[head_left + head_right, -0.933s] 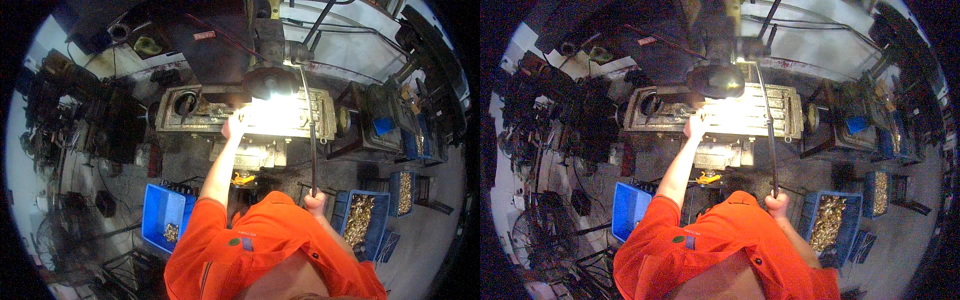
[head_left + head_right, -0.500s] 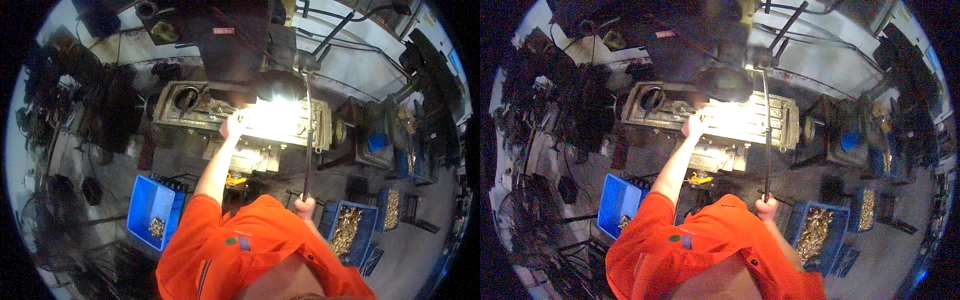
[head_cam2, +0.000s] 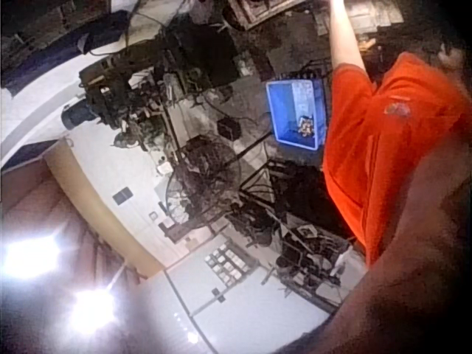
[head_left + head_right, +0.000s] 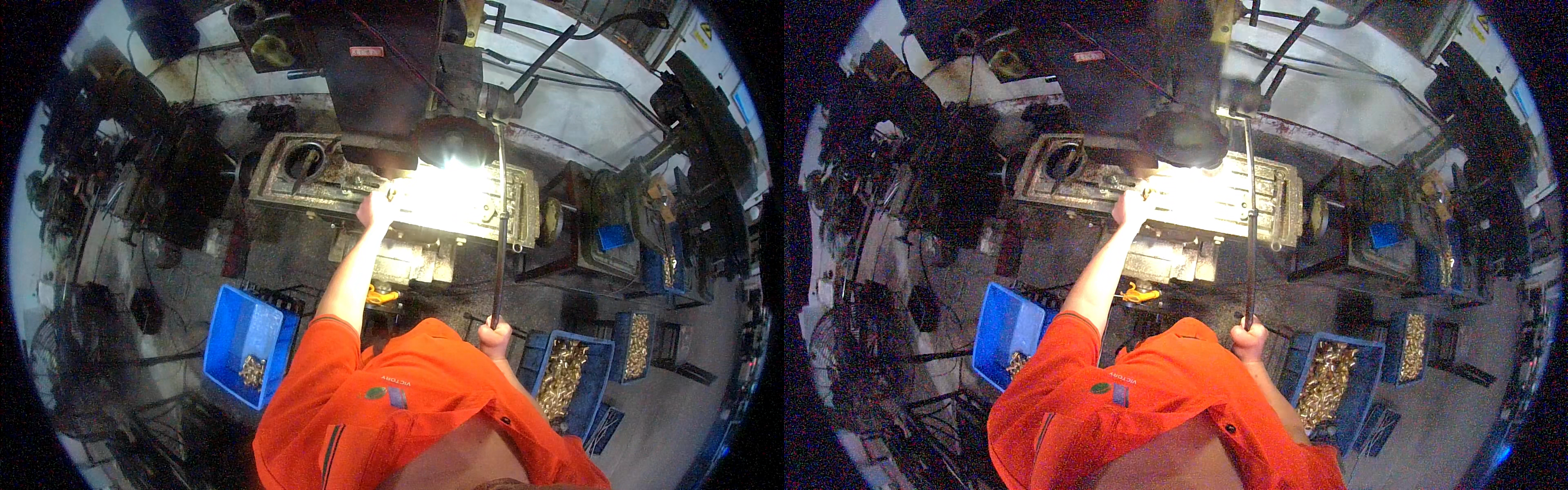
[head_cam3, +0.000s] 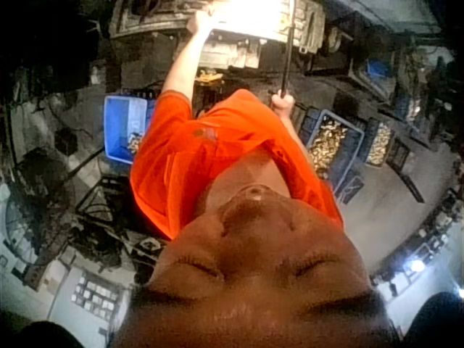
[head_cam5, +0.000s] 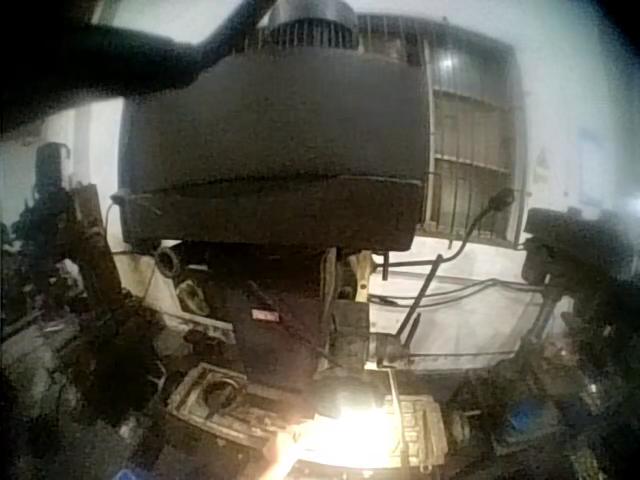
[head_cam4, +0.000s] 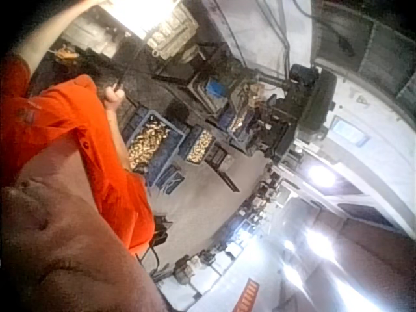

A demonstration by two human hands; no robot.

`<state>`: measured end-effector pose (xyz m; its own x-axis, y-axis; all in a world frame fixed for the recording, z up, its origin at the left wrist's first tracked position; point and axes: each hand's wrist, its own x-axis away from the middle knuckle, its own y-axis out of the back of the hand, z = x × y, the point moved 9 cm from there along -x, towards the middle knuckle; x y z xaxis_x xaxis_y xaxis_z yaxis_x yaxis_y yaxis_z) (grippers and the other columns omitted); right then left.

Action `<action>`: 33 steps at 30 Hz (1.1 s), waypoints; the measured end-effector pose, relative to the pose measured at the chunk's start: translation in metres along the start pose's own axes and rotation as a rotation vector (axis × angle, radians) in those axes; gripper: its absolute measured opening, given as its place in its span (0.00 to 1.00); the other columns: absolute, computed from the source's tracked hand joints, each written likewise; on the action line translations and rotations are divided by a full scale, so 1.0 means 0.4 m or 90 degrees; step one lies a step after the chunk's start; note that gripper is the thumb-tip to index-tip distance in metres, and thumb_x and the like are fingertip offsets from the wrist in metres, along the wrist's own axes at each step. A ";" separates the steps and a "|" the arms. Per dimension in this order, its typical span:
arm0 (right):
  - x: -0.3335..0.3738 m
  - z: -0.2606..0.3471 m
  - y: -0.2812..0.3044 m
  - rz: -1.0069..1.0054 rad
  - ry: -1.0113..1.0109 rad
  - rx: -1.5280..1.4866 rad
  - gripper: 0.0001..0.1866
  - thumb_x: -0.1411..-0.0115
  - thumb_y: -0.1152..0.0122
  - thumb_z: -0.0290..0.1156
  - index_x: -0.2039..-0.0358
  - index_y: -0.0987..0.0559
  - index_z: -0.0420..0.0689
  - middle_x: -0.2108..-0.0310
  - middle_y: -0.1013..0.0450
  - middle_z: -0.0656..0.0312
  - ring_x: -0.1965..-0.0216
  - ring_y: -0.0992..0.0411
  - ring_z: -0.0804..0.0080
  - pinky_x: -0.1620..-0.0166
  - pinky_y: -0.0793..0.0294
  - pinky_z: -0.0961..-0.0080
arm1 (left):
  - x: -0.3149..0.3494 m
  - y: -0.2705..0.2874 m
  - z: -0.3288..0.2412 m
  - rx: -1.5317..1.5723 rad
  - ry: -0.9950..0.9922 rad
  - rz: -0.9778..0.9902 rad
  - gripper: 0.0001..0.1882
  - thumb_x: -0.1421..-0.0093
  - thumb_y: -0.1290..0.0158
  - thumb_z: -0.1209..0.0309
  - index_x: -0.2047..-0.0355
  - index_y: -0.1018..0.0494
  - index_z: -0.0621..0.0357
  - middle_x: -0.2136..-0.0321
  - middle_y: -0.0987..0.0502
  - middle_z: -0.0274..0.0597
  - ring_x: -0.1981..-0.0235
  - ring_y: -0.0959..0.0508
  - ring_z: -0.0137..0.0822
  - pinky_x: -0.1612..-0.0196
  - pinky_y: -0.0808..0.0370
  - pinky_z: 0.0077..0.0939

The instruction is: The person repeatedly places small brass-colored metal parts into a press machine, activates the press with a lever, removes the processed parts with pliers, and deposits them into a blue bin. The cycle repeats continuously throughout the clip.

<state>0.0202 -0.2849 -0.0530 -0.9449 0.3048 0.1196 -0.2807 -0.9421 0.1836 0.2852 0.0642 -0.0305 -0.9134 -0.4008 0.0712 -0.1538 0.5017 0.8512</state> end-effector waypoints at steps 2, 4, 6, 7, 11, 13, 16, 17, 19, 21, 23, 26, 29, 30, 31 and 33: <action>-0.003 -0.010 0.002 -0.012 0.028 0.060 0.13 0.61 0.50 0.28 0.92 0.43 0.46 0.90 0.48 0.70 0.87 0.50 0.81 0.83 0.52 0.76 | 0.002 0.003 -0.002 -0.001 0.000 0.003 0.26 0.58 0.45 0.43 0.76 0.24 0.55 0.76 0.23 0.47 0.71 0.22 0.46 0.69 0.27 0.39; -0.006 -0.011 0.006 -0.016 0.051 0.112 0.14 0.62 0.50 0.30 0.92 0.44 0.45 0.91 0.49 0.67 0.88 0.49 0.78 0.84 0.52 0.74 | 0.004 0.004 -0.002 0.003 -0.002 0.002 0.26 0.58 0.45 0.43 0.76 0.24 0.55 0.76 0.23 0.47 0.71 0.22 0.45 0.69 0.27 0.39; -0.007 -0.004 0.006 -0.011 0.071 0.157 0.13 0.61 0.50 0.31 0.92 0.43 0.44 0.91 0.48 0.65 0.88 0.49 0.77 0.84 0.51 0.73 | 0.005 0.006 -0.003 0.011 -0.005 -0.003 0.26 0.58 0.45 0.43 0.76 0.24 0.56 0.76 0.22 0.47 0.71 0.22 0.45 0.69 0.27 0.39; -0.008 0.000 0.006 -0.015 0.078 0.156 0.13 0.61 0.50 0.30 0.92 0.43 0.44 0.91 0.48 0.65 0.89 0.49 0.76 0.84 0.51 0.73 | 0.006 0.007 -0.004 0.009 -0.005 -0.003 0.26 0.58 0.45 0.43 0.76 0.24 0.56 0.76 0.22 0.47 0.71 0.22 0.45 0.69 0.27 0.39; -0.010 0.011 0.004 -0.025 0.099 0.159 0.12 0.62 0.51 0.29 0.92 0.43 0.43 0.91 0.48 0.64 0.89 0.48 0.76 0.84 0.51 0.72 | 0.015 0.021 -0.013 0.009 -0.010 -0.009 0.26 0.58 0.45 0.43 0.76 0.24 0.56 0.76 0.22 0.46 0.71 0.22 0.45 0.69 0.27 0.39; -0.013 0.000 0.002 -0.017 0.110 0.157 0.12 0.62 0.52 0.28 0.92 0.43 0.43 0.91 0.48 0.64 0.89 0.49 0.75 0.84 0.51 0.72 | 0.012 0.016 -0.011 0.000 -0.010 -0.005 0.26 0.58 0.45 0.43 0.76 0.24 0.56 0.75 0.22 0.46 0.71 0.22 0.45 0.69 0.27 0.39; -0.020 -0.027 0.002 0.003 0.122 0.141 0.11 0.63 0.53 0.27 0.92 0.44 0.44 0.90 0.49 0.65 0.89 0.49 0.75 0.84 0.52 0.72 | 0.000 -0.001 0.002 -0.020 -0.004 0.010 0.27 0.57 0.45 0.42 0.76 0.24 0.56 0.75 0.22 0.46 0.71 0.22 0.45 0.70 0.27 0.39; -0.020 -0.028 0.001 0.003 0.119 0.136 0.11 0.63 0.53 0.26 0.92 0.45 0.44 0.90 0.49 0.65 0.89 0.49 0.75 0.84 0.52 0.72 | 0.001 0.000 0.000 -0.018 -0.003 0.013 0.27 0.57 0.46 0.42 0.76 0.24 0.56 0.75 0.22 0.46 0.71 0.22 0.45 0.70 0.27 0.39; -0.022 -0.033 0.001 0.004 0.110 0.130 0.11 0.63 0.53 0.26 0.92 0.44 0.44 0.90 0.49 0.65 0.89 0.49 0.75 0.84 0.52 0.72 | 0.002 0.001 0.000 -0.015 -0.004 0.016 0.27 0.57 0.46 0.42 0.76 0.24 0.56 0.75 0.22 0.46 0.71 0.22 0.45 0.69 0.27 0.39; -0.023 -0.036 0.002 0.004 0.098 0.126 0.11 0.62 0.53 0.27 0.92 0.43 0.44 0.90 0.48 0.65 0.89 0.49 0.76 0.84 0.51 0.73 | 0.005 0.007 -0.004 -0.013 -0.007 0.017 0.28 0.57 0.46 0.41 0.76 0.24 0.57 0.75 0.22 0.46 0.71 0.22 0.45 0.69 0.26 0.39; -0.020 -0.031 0.001 -0.001 0.057 0.094 0.10 0.62 0.52 0.28 0.91 0.42 0.44 0.91 0.47 0.65 0.89 0.47 0.76 0.84 0.49 0.74 | 0.022 0.033 -0.027 0.006 -0.025 0.002 0.28 0.57 0.46 0.41 0.77 0.24 0.57 0.75 0.22 0.46 0.71 0.22 0.45 0.69 0.26 0.39; -0.024 -0.042 0.001 0.005 0.052 0.085 0.10 0.62 0.51 0.29 0.90 0.40 0.43 0.91 0.46 0.65 0.88 0.46 0.77 0.83 0.47 0.74 | 0.026 0.039 -0.032 0.009 -0.024 -0.001 0.28 0.57 0.46 0.41 0.77 0.24 0.57 0.75 0.23 0.47 0.71 0.22 0.45 0.69 0.26 0.38; -0.023 -0.028 0.001 0.000 0.067 0.115 0.10 0.61 0.51 0.29 0.90 0.40 0.43 0.91 0.46 0.65 0.88 0.45 0.76 0.83 0.46 0.73 | 0.024 0.039 -0.026 0.002 -0.013 -0.004 0.28 0.57 0.46 0.42 0.77 0.24 0.57 0.75 0.23 0.47 0.71 0.22 0.45 0.69 0.26 0.38; -0.022 -0.017 0.000 -0.005 0.071 0.128 0.10 0.61 0.51 0.29 0.90 0.40 0.43 0.91 0.46 0.65 0.88 0.45 0.76 0.83 0.46 0.73 | 0.024 0.039 -0.025 -0.001 -0.011 -0.006 0.27 0.57 0.46 0.42 0.77 0.24 0.57 0.75 0.23 0.47 0.71 0.22 0.45 0.69 0.26 0.38; -0.024 -0.028 0.001 -0.004 0.068 0.131 0.10 0.61 0.52 0.30 0.90 0.40 0.43 0.91 0.46 0.65 0.88 0.45 0.76 0.84 0.46 0.73 | 0.019 0.031 -0.019 0.000 -0.006 0.001 0.27 0.57 0.46 0.42 0.77 0.24 0.57 0.75 0.23 0.47 0.71 0.22 0.45 0.69 0.26 0.38; -0.026 -0.053 0.004 -0.004 0.063 0.137 0.10 0.61 0.53 0.30 0.91 0.41 0.43 0.91 0.46 0.65 0.88 0.45 0.76 0.84 0.46 0.73 | 0.011 0.017 -0.010 0.003 0.002 0.016 0.26 0.57 0.45 0.43 0.77 0.24 0.57 0.75 0.22 0.47 0.70 0.22 0.45 0.69 0.26 0.38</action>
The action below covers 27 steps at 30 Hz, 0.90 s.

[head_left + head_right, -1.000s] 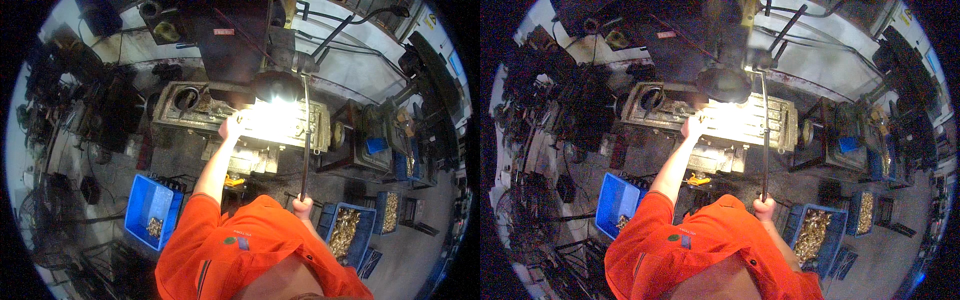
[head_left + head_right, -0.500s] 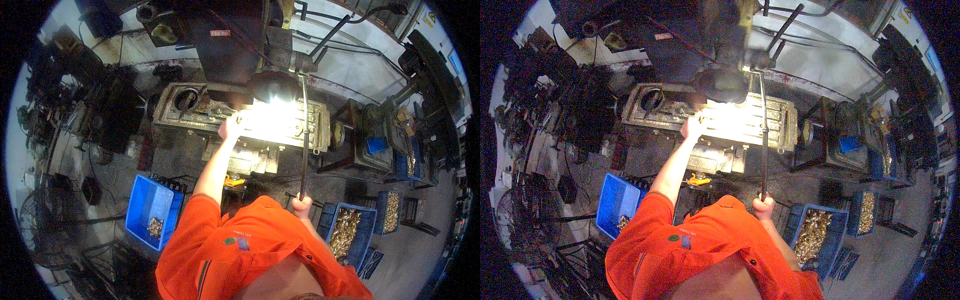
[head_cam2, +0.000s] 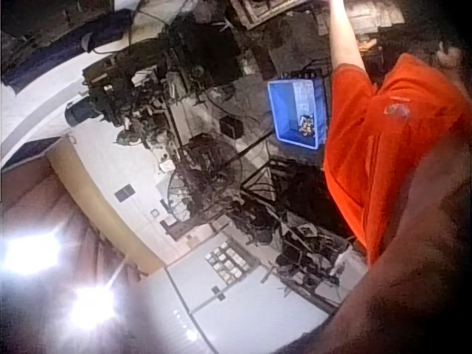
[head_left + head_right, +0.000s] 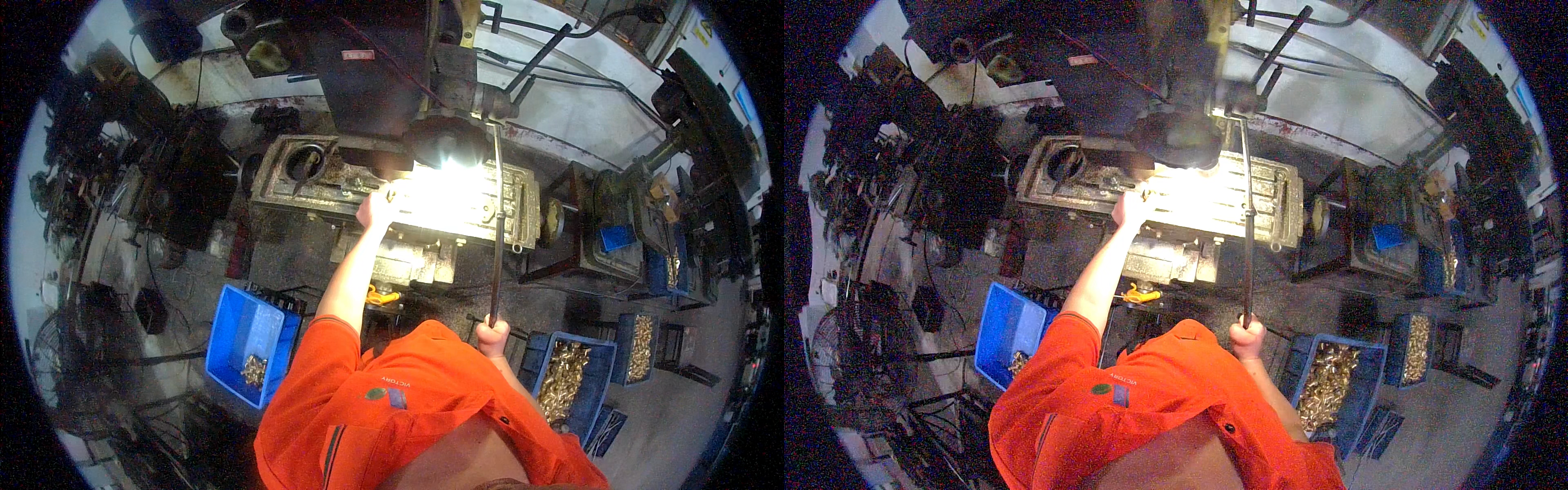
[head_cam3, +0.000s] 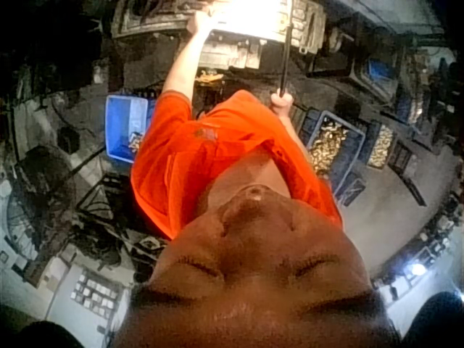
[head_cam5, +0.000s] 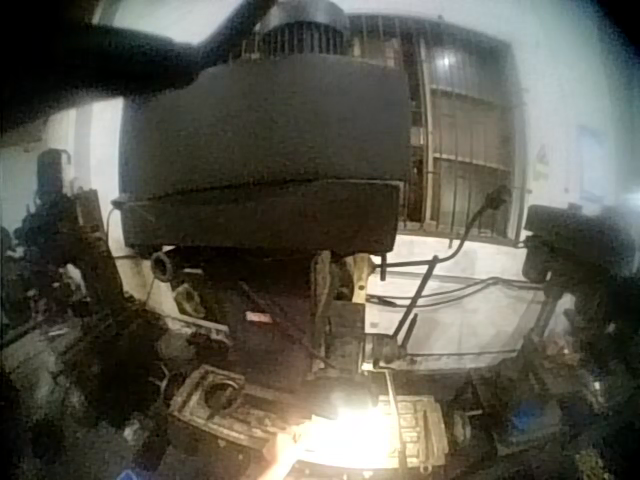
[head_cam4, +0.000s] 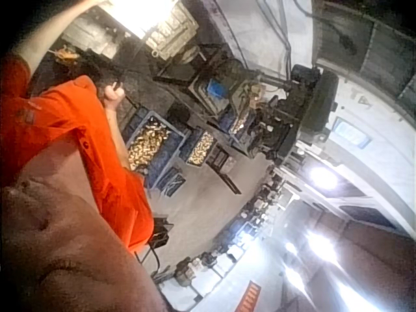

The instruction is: The person repeatedly places small brass-colored metal parts into a press machine, activates the press with a lever, removes the processed parts with pliers, and deposits them into a blue bin. The cycle repeats continuously throughout the clip.

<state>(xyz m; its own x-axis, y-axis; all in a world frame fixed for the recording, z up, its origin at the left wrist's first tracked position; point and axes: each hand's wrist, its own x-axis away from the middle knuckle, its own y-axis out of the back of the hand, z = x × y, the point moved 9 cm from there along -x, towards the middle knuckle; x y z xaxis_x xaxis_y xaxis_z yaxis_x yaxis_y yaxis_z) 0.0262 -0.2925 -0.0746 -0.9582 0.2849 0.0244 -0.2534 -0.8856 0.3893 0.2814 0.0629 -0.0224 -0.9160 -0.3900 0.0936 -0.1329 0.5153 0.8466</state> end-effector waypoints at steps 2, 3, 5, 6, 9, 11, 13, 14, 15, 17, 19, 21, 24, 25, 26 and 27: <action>0.000 -0.008 -0.002 0.000 0.004 -0.006 0.10 0.60 0.53 0.30 0.91 0.41 0.44 0.90 0.46 0.65 0.88 0.45 0.76 0.84 0.47 0.73 | -0.001 -0.002 0.000 -0.011 0.000 0.002 0.26 0.57 0.45 0.44 0.77 0.24 0.57 0.75 0.22 0.47 0.70 0.22 0.45 0.69 0.26 0.38; 0.000 -0.007 -0.003 0.000 0.005 -0.010 0.10 0.60 0.53 0.30 0.91 0.41 0.44 0.90 0.46 0.65 0.88 0.46 0.76 0.84 0.47 0.73 | 0.001 0.000 -0.002 -0.016 0.001 0.003 0.26 0.57 0.45 0.44 0.77 0.24 0.57 0.75 0.22 0.47 0.70 0.22 0.45 0.69 0.26 0.38; 0.000 0.016 0.001 -0.005 0.012 0.014 0.11 0.60 0.53 0.30 0.91 0.42 0.44 0.90 0.47 0.65 0.88 0.46 0.76 0.84 0.48 0.73 | 0.012 0.015 -0.016 -0.003 -0.011 0.003 0.26 0.57 0.45 0.44 0.77 0.24 0.56 0.75 0.22 0.46 0.70 0.22 0.45 0.69 0.26 0.38; 0.000 0.030 0.003 -0.008 0.016 0.025 0.11 0.60 0.52 0.30 0.91 0.42 0.44 0.90 0.47 0.66 0.88 0.46 0.76 0.84 0.48 0.74 | 0.016 0.021 -0.021 0.004 -0.016 0.002 0.26 0.57 0.45 0.44 0.77 0.24 0.56 0.75 0.22 0.46 0.70 0.22 0.45 0.69 0.26 0.37; -0.002 0.035 -0.003 0.013 0.008 -0.026 0.11 0.60 0.52 0.28 0.91 0.42 0.45 0.90 0.46 0.66 0.88 0.46 0.77 0.83 0.48 0.74 | 0.012 0.018 -0.012 0.007 -0.009 -0.016 0.26 0.57 0.45 0.44 0.76 0.24 0.56 0.75 0.22 0.46 0.70 0.22 0.45 0.69 0.26 0.37; -0.003 -0.012 -0.012 0.018 -0.008 -0.077 0.10 0.60 0.52 0.27 0.91 0.42 0.45 0.89 0.47 0.66 0.87 0.46 0.77 0.83 0.48 0.74 | 0.005 0.009 -0.007 0.009 -0.015 -0.016 0.26 0.57 0.45 0.44 0.75 0.24 0.56 0.75 0.22 0.46 0.71 0.22 0.45 0.70 0.26 0.38; -0.004 -0.048 -0.012 0.017 -0.002 -0.084 0.10 0.60 0.52 0.26 0.91 0.42 0.44 0.89 0.47 0.66 0.87 0.46 0.77 0.83 0.48 0.75 | 0.002 0.003 -0.008 0.008 -0.019 -0.015 0.26 0.57 0.46 0.44 0.75 0.24 0.56 0.75 0.22 0.46 0.71 0.22 0.45 0.70 0.26 0.38; -0.005 -0.041 -0.011 0.015 0.012 -0.066 0.10 0.60 0.52 0.25 0.91 0.42 0.44 0.89 0.47 0.66 0.87 0.46 0.77 0.83 0.48 0.75 | 0.004 0.006 -0.010 0.006 -0.018 -0.014 0.26 0.57 0.46 0.44 0.75 0.24 0.56 0.75 0.22 0.46 0.71 0.22 0.45 0.70 0.26 0.38; -0.006 -0.034 -0.010 0.013 0.025 -0.048 0.10 0.60 0.52 0.25 0.91 0.42 0.44 0.89 0.47 0.66 0.87 0.46 0.78 0.83 0.48 0.75 | 0.006 0.008 -0.012 0.005 -0.018 -0.013 0.26 0.57 0.46 0.44 0.74 0.24 0.57 0.75 0.22 0.46 0.71 0.22 0.44 0.70 0.26 0.38; -0.006 -0.037 -0.010 0.006 -0.003 -0.070 0.10 0.61 0.52 0.25 0.91 0.42 0.44 0.89 0.47 0.67 0.87 0.46 0.78 0.83 0.48 0.75 | 0.009 0.010 -0.013 0.007 -0.018 -0.014 0.27 0.58 0.46 0.43 0.75 0.24 0.56 0.75 0.22 0.46 0.71 0.22 0.44 0.70 0.26 0.38; -0.005 -0.026 -0.010 0.004 -0.011 -0.083 0.11 0.61 0.51 0.25 0.91 0.42 0.44 0.89 0.47 0.67 0.86 0.47 0.79 0.82 0.48 0.75 | 0.009 0.012 -0.014 0.010 -0.018 -0.013 0.27 0.58 0.45 0.43 0.76 0.24 0.56 0.75 0.22 0.45 0.71 0.22 0.44 0.70 0.26 0.37; -0.004 0.005 -0.008 0.008 0.001 -0.087 0.11 0.61 0.50 0.25 0.91 0.42 0.44 0.89 0.47 0.68 0.86 0.47 0.79 0.82 0.49 0.76 | 0.009 0.013 -0.014 0.013 -0.017 -0.009 0.27 0.59 0.45 0.42 0.76 0.24 0.56 0.75 0.22 0.45 0.71 0.22 0.44 0.70 0.26 0.37; -0.003 0.011 -0.011 0.005 -0.003 -0.121 0.12 0.61 0.49 0.25 0.91 0.42 0.45 0.88 0.47 0.69 0.86 0.48 0.80 0.82 0.49 0.77 | 0.001 0.004 -0.004 0.005 0.002 -0.015 0.27 0.60 0.44 0.42 0.76 0.24 0.56 0.75 0.22 0.45 0.72 0.22 0.43 0.70 0.26 0.37; -0.003 0.017 -0.012 0.008 -0.006 -0.123 0.12 0.61 0.49 0.26 0.91 0.42 0.45 0.88 0.47 0.70 0.86 0.48 0.80 0.82 0.49 0.77 | 0.001 0.004 -0.004 0.009 -0.004 -0.018 0.27 0.60 0.45 0.42 0.76 0.24 0.56 0.75 0.22 0.45 0.72 0.22 0.43 0.71 0.26 0.37; -0.002 0.039 -0.009 0.011 -0.009 -0.124 0.12 0.61 0.49 0.26 0.91 0.42 0.45 0.89 0.47 0.70 0.86 0.48 0.81 0.82 0.49 0.77 | 0.008 0.013 -0.012 0.012 -0.010 -0.021 0.27 0.59 0.45 0.42 0.76 0.24 0.56 0.76 0.22 0.45 0.72 0.22 0.43 0.71 0.26 0.37; -0.003 0.054 -0.008 0.014 -0.012 -0.126 0.12 0.60 0.50 0.26 0.91 0.42 0.45 0.89 0.47 0.70 0.86 0.48 0.81 0.82 0.49 0.77 | 0.012 0.019 -0.017 0.016 -0.016 -0.025 0.27 0.59 0.45 0.42 0.76 0.24 0.56 0.76 0.22 0.45 0.72 0.22 0.43 0.71 0.26 0.36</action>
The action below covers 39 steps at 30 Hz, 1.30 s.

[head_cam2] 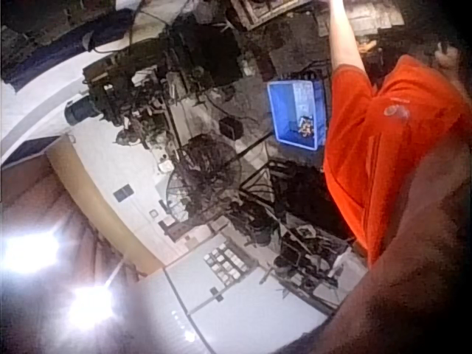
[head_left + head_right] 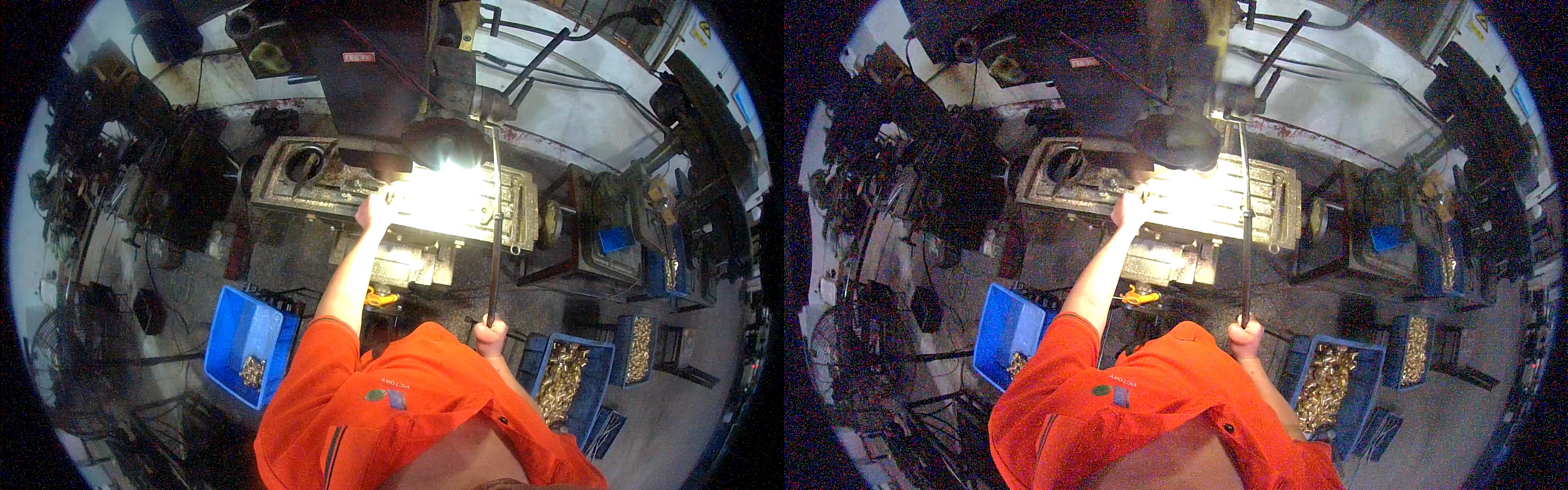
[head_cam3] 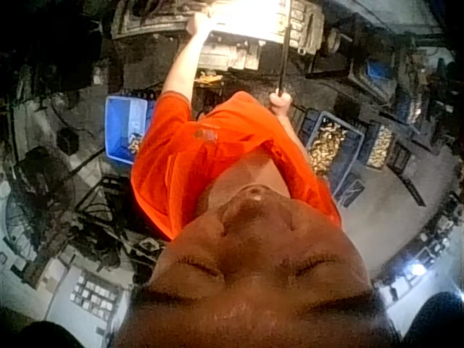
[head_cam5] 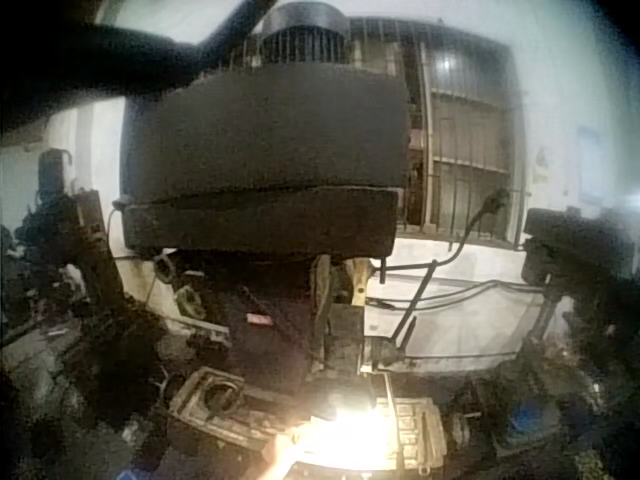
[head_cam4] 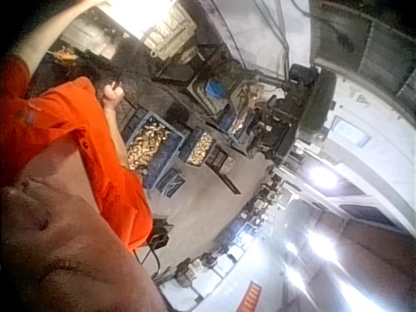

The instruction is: The person repeatedly places small brass-colored metal parts into a press machine, activates the press with a lever, removes the processed parts with pliers, and deposits them into a blue bin. The cycle repeats continuously throughout the clip.

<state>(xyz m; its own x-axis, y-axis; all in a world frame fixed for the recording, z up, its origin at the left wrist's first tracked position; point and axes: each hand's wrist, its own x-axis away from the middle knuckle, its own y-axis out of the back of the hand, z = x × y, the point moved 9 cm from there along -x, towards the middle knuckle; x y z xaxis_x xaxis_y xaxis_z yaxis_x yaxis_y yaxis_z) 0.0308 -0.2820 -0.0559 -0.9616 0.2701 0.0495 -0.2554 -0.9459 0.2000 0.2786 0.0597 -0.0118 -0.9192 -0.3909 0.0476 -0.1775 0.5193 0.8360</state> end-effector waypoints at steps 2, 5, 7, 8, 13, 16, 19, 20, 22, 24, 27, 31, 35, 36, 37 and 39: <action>-0.001 0.008 0.002 -0.008 -0.007 0.055 0.11 0.60 0.50 0.26 0.91 0.42 0.45 0.89 0.47 0.71 0.86 0.48 0.81 0.83 0.49 0.76 | -0.011 -0.016 0.015 -0.017 0.013 0.011 0.27 0.59 0.45 0.42 0.76 0.24 0.56 0.76 0.22 0.45 0.72 0.22 0.43 0.71 0.26 0.36; -0.002 0.014 0.003 -0.012 0.007 0.082 0.11 0.60 0.51 0.27 0.91 0.42 0.46 0.89 0.47 0.71 0.86 0.48 0.81 0.83 0.49 0.76 | -0.009 -0.015 0.012 -0.019 0.004 0.009 0.27 0.58 0.45 0.42 0.76 0.24 0.57 0.76 0.22 0.45 0.72 0.22 0.43 0.71 0.26 0.37; -0.003 0.016 0.005 -0.016 0.028 0.090 0.11 0.60 0.51 0.27 0.91 0.42 0.46 0.90 0.47 0.70 0.87 0.48 0.81 0.84 0.49 0.76 | -0.009 -0.018 0.006 -0.021 0.000 0.014 0.27 0.58 0.45 0.42 0.76 0.24 0.57 0.76 0.22 0.45 0.72 0.22 0.43 0.71 0.26 0.37; -0.005 0.017 0.005 -0.016 0.041 0.097 0.10 0.60 0.51 0.27 0.91 0.42 0.46 0.90 0.47 0.70 0.87 0.48 0.82 0.84 0.49 0.76 | -0.014 -0.024 0.014 -0.026 0.007 0.021 0.27 0.58 0.45 0.43 0.76 0.24 0.57 0.76 0.22 0.45 0.72 0.22 0.43 0.71 0.26 0.37; -0.006 0.002 0.004 -0.023 0.036 0.096 0.11 0.60 0.51 0.26 0.92 0.42 0.45 0.91 0.46 0.67 0.88 0.47 0.78 0.84 0.49 0.74 | -0.018 -0.030 0.022 -0.022 0.008 0.024 0.27 0.58 0.45 0.43 0.75 0.24 0.57 0.76 0.22 0.45 0.72 0.22 0.43 0.71 0.26 0.37; -0.010 -0.033 0.012 -0.032 0.087 0.139 0.12 0.61 0.51 0.25 0.92 0.43 0.44 0.91 0.47 0.64 0.90 0.46 0.73 0.84 0.49 0.73 | -0.009 -0.023 0.012 -0.019 0.002 0.021 0.27 0.58 0.45 0.43 0.75 0.24 0.57 0.75 0.22 0.45 0.72 0.22 0.43 0.70 0.26 0.37; -0.011 -0.025 0.005 -0.016 0.102 0.126 0.13 0.62 0.51 0.23 0.93 0.45 0.44 0.91 0.48 0.63 0.90 0.47 0.72 0.85 0.50 0.72 | -0.004 -0.015 0.009 -0.005 -0.003 0.022 0.27 0.58 0.45 0.43 0.75 0.24 0.57 0.75 0.22 0.45 0.72 0.22 0.43 0.70 0.26 0.37; -0.010 -0.024 0.003 -0.009 0.110 0.113 0.13 0.62 0.51 0.23 0.93 0.45 0.44 0.91 0.48 0.63 0.90 0.47 0.72 0.85 0.50 0.72 | 0.005 -0.001 -0.004 0.002 -0.009 0.021 0.27 0.57 0.45 0.43 0.75 0.24 0.57 0.75 0.22 0.45 0.72 0.22 0.43 0.70 0.27 0.37; -0.008 -0.013 0.002 -0.005 0.132 0.108 0.13 0.62 0.51 0.23 0.93 0.45 0.44 0.91 0.49 0.64 0.90 0.48 0.72 0.85 0.50 0.72 | 0.006 -0.001 -0.008 0.000 -0.010 0.020 0.27 0.57 0.45 0.43 0.75 0.24 0.57 0.75 0.22 0.46 0.72 0.22 0.43 0.70 0.27 0.37; -0.008 0.016 0.000 -0.009 0.163 0.122 0.14 0.62 0.51 0.22 0.93 0.45 0.44 0.91 0.49 0.63 0.90 0.48 0.72 0.85 0.51 0.72 | -0.005 -0.008 0.008 -0.016 0.004 0.015 0.27 0.57 0.46 0.43 0.75 0.24 0.58 0.76 0.22 0.46 0.72 0.22 0.44 0.70 0.27 0.37; -0.006 0.018 -0.001 -0.005 0.195 0.145 0.14 0.62 0.51 0.22 0.93 0.46 0.44 0.91 0.49 0.63 0.90 0.48 0.71 0.85 0.51 0.72 | -0.006 -0.011 0.009 -0.014 -0.005 0.002 0.28 0.57 0.46 0.43 0.75 0.24 0.58 0.76 0.23 0.46 0.72 0.22 0.45 0.70 0.27 0.37; -0.011 -0.011 0.003 -0.019 0.110 0.117 0.14 0.61 0.51 0.23 0.92 0.46 0.44 0.90 0.49 0.64 0.90 0.48 0.74 0.85 0.50 0.73 | -0.007 -0.013 0.010 -0.021 0.003 0.009 0.28 0.57 0.46 0.43 0.75 0.24 0.58 0.75 0.23 0.47 0.71 0.22 0.46 0.70 0.27 0.38; -0.015 -0.055 0.007 -0.022 0.068 0.100 0.13 0.60 0.51 0.25 0.92 0.45 0.44 0.90 0.49 0.64 0.89 0.49 0.76 0.84 0.50 0.73 | -0.010 -0.019 0.012 -0.036 0.013 0.018 0.25 0.56 0.46 0.43 0.76 0.24 0.55 0.75 0.22 0.46 0.70 0.22 0.45 0.68 0.26 0.37; -0.016 -0.053 0.006 -0.020 0.075 0.100 0.13 0.60 0.51 0.25 0.92 0.44 0.44 0.90 0.49 0.65 0.88 0.49 0.77 0.84 0.50 0.73 | -0.008 -0.014 0.010 -0.040 0.017 0.011 0.24 0.56 0.46 0.44 0.76 0.23 0.54 0.74 0.22 0.46 0.70 0.22 0.45 0.68 0.26 0.36; -0.014 -0.048 0.006 -0.019 0.087 0.104 0.13 0.60 0.51 0.24 0.92 0.45 0.44 0.90 0.49 0.65 0.89 0.49 0.76 0.84 0.50 0.73 | -0.006 -0.013 0.010 -0.035 0.018 0.012 0.24 0.56 0.46 0.44 0.76 0.23 0.54 0.75 0.22 0.45 0.70 0.22 0.44 0.68 0.26 0.36; -0.012 -0.005 0.002 -0.017 0.111 0.114 0.13 0.60 0.51 0.23 0.92 0.45 0.44 0.90 0.49 0.65 0.89 0.48 0.75 0.85 0.50 0.73 | -0.004 -0.011 0.009 -0.025 0.019 0.013 0.24 0.56 0.46 0.44 0.76 0.23 0.54 0.75 0.22 0.45 0.70 0.22 0.44 0.68 0.26 0.36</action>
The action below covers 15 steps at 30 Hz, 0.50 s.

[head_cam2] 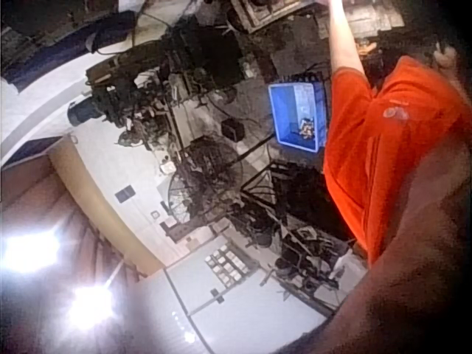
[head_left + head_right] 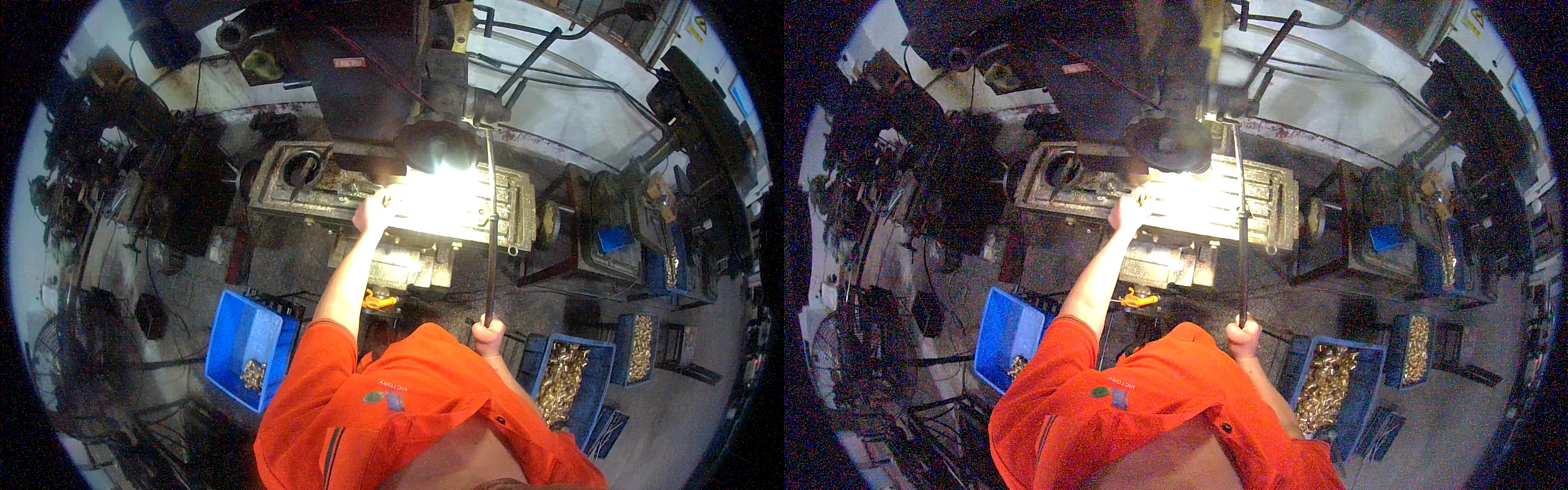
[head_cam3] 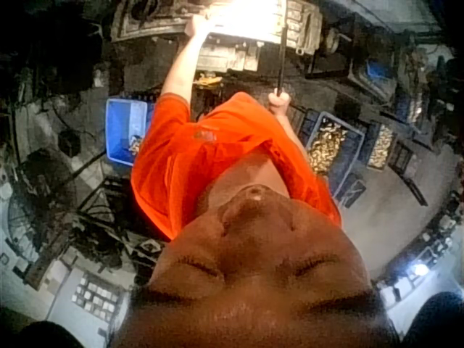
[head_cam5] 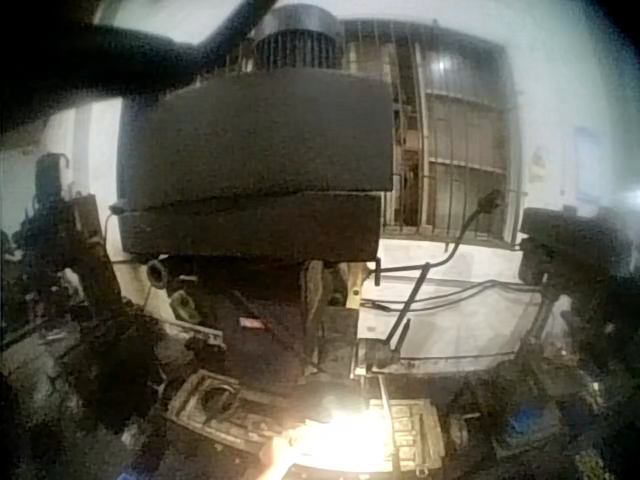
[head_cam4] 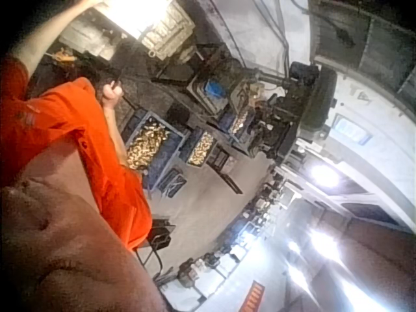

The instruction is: The person repeatedly places small brass-colored metal parts into a press machine, activates the press with a lever, removes the processed parts with pliers, and deposits them into a blue bin. The cycle repeats continuously throughout the clip.

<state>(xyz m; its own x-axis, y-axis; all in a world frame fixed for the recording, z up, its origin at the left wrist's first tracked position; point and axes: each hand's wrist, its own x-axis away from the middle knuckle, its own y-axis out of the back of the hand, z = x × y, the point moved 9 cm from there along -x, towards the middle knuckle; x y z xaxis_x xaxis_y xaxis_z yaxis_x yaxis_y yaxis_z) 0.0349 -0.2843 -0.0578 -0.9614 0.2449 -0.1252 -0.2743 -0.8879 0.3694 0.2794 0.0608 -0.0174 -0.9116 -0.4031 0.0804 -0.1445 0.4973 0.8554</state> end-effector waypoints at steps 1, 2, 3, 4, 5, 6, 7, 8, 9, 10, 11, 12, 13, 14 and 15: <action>-0.001 0.011 0.000 -0.002 0.022 0.010 0.13 0.61 0.51 0.23 0.92 0.45 0.44 0.91 0.49 0.64 0.89 0.48 0.74 0.85 0.50 0.72 | 0.003 0.005 -0.003 0.000 -0.003 -0.004 0.24 0.56 0.46 0.44 0.76 0.23 0.54 0.75 0.22 0.45 0.70 0.22 0.44 0.68 0.26 0.36; -0.001 0.022 0.001 -0.005 0.044 0.021 0.13 0.62 0.51 0.22 0.92 0.46 0.44 0.91 0.49 0.64 0.89 0.48 0.72 0.85 0.51 0.72 | 0.007 0.012 -0.008 0.001 -0.007 -0.008 0.24 0.56 0.45 0.44 0.76 0.23 0.54 0.75 0.22 0.45 0.70 0.22 0.44 0.68 0.26 0.36; -0.001 0.031 0.002 -0.008 0.067 0.032 0.14 0.62 0.51 0.22 0.92 0.46 0.44 0.91 0.49 0.64 0.90 0.48 0.71 0.85 0.51 0.72 | 0.009 0.016 -0.012 0.002 -0.010 -0.012 0.24 0.56 0.45 0.44 0.76 0.23 0.53 0.75 0.22 0.45 0.70 0.22 0.44 0.68 0.26 0.36; 0.000 0.036 0.002 -0.007 0.086 0.044 0.14 0.63 0.51 0.21 0.92 0.46 0.44 0.91 0.49 0.63 0.90 0.48 0.70 0.85 0.51 0.71 | 0.006 0.010 -0.008 -0.005 -0.006 -0.006 0.24 0.56 0.45 0.44 0.76 0.23 0.53 0.75 0.22 0.45 0.70 0.22 0.44 0.68 0.26 0.36; 0.001 0.038 0.001 -0.006 0.105 0.056 0.14 0.64 0.51 0.21 0.92 0.47 0.44 0.91 0.50 0.63 0.90 0.48 0.69 0.85 0.51 0.71 | 0.002 0.006 -0.003 -0.012 -0.002 0.000 0.24 0.57 0.45 0.44 0.77 0.23 0.53 0.75 0.22 0.45 0.70 0.22 0.44 0.68 0.26 0.36; 0.002 0.041 0.000 -0.006 0.125 0.068 0.15 0.64 0.51 0.21 0.93 0.47 0.44 0.91 0.50 0.63 0.90 0.48 0.68 0.85 0.51 0.71 | -0.001 0.003 0.000 -0.019 0.002 0.005 0.24 0.57 0.45 0.44 0.77 0.23 0.54 0.75 0.22 0.45 0.70 0.22 0.44 0.68 0.26 0.36; 0.002 0.041 0.000 -0.006 0.136 0.072 0.15 0.65 0.51 0.21 0.93 0.48 0.44 0.91 0.50 0.62 0.90 0.48 0.68 0.85 0.52 0.70 | -0.001 0.003 0.001 -0.019 0.002 0.002 0.24 0.57 0.45 0.44 0.77 0.23 0.54 0.75 0.22 0.45 0.70 0.22 0.44 0.68 0.26 0.35; 0.001 0.041 -0.001 -0.008 0.147 0.077 0.15 0.65 0.51 0.21 0.93 0.48 0.45 0.91 0.50 0.62 0.90 0.48 0.67 0.85 0.52 0.70 | 0.004 0.009 -0.004 -0.019 0.000 -0.001 0.24 0.57 0.45 0.44 0.77 0.23 0.54 0.75 0.22 0.45 0.71 0.22 0.44 0.68 0.26 0.35; 0.002 0.043 -0.001 -0.009 0.158 0.082 0.15 0.65 0.51 0.21 0.93 0.48 0.45 0.91 0.51 0.62 0.90 0.49 0.67 0.85 0.52 0.70 | 0.007 0.013 -0.007 -0.020 -0.001 -0.004 0.24 0.57 0.45 0.44 0.77 0.23 0.54 0.75 0.22 0.45 0.71 0.22 0.44 0.68 0.26 0.35; 0.000 0.033 0.001 -0.012 0.132 0.075 0.15 0.65 0.51 0.22 0.93 0.48 0.45 0.91 0.50 0.62 0.90 0.48 0.68 0.85 0.52 0.70 | 0.004 0.008 -0.006 -0.021 0.000 -0.002 0.24 0.57 0.44 0.44 0.77 0.23 0.54 0.75 0.22 0.45 0.71 0.22 0.44 0.68 0.26 0.35; -0.002 0.027 0.001 -0.015 0.106 0.067 0.14 0.64 0.51 0.22 0.93 0.47 0.45 0.91 0.50 0.62 0.90 0.48 0.69 0.85 0.51 0.70 | 0.001 0.006 -0.003 -0.023 0.002 -0.002 0.24 0.57 0.44 0.44 0.76 0.23 0.54 0.75 0.22 0.45 0.71 0.22 0.44 0.68 0.26 0.35; -0.003 0.023 0.001 -0.017 0.080 0.059 0.14 0.64 0.51 0.22 0.93 0.47 0.45 0.91 0.50 0.63 0.90 0.48 0.69 0.85 0.51 0.71 | -0.002 0.004 -0.001 -0.024 0.004 -0.001 0.24 0.57 0.44 0.44 0.76 0.23 0.54 0.75 0.22 0.45 0.71 0.22 0.44 0.68 0.26 0.35; -0.004 0.013 0.001 -0.014 0.032 0.035 0.14 0.64 0.51 0.23 0.93 0.46 0.45 0.91 0.49 0.63 0.90 0.48 0.71 0.85 0.51 0.71 | -0.002 0.004 0.000 -0.020 0.003 -0.002 0.24 0.57 0.44 0.44 0.76 0.23 0.54 0.75 0.22 0.45 0.71 0.22 0.44 0.69 0.26 0.36; -0.004 0.013 0.002 -0.011 -0.016 0.011 0.13 0.63 0.51 0.24 0.92 0.45 0.45 0.91 0.49 0.63 0.90 0.48 0.72 0.85 0.50 0.71 | 0.001 0.006 -0.001 -0.017 0.003 -0.002 0.25 0.57 0.44 0.44 0.76 0.23 0.54 0.75 0.22 0.45 0.71 0.22 0.44 0.69 0.26 0.36; -0.003 0.005 0.000 -0.008 -0.063 -0.014 0.13 0.63 0.51 0.24 0.92 0.45 0.45 0.91 0.49 0.63 0.90 0.47 0.73 0.85 0.50 0.72 | 0.002 0.007 -0.002 -0.013 0.003 -0.001 0.25 0.57 0.44 0.44 0.76 0.23 0.54 0.75 0.22 0.45 0.71 0.22 0.44 0.69 0.26 0.36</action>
<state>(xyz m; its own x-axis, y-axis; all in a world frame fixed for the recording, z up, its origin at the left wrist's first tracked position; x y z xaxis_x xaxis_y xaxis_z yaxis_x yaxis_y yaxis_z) 0.0361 -0.2838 -0.0556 -0.9555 0.2927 -0.0372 -0.2870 -0.8923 0.3485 0.2784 0.0612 -0.0144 -0.9093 -0.4082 0.0810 -0.1384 0.4801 0.8662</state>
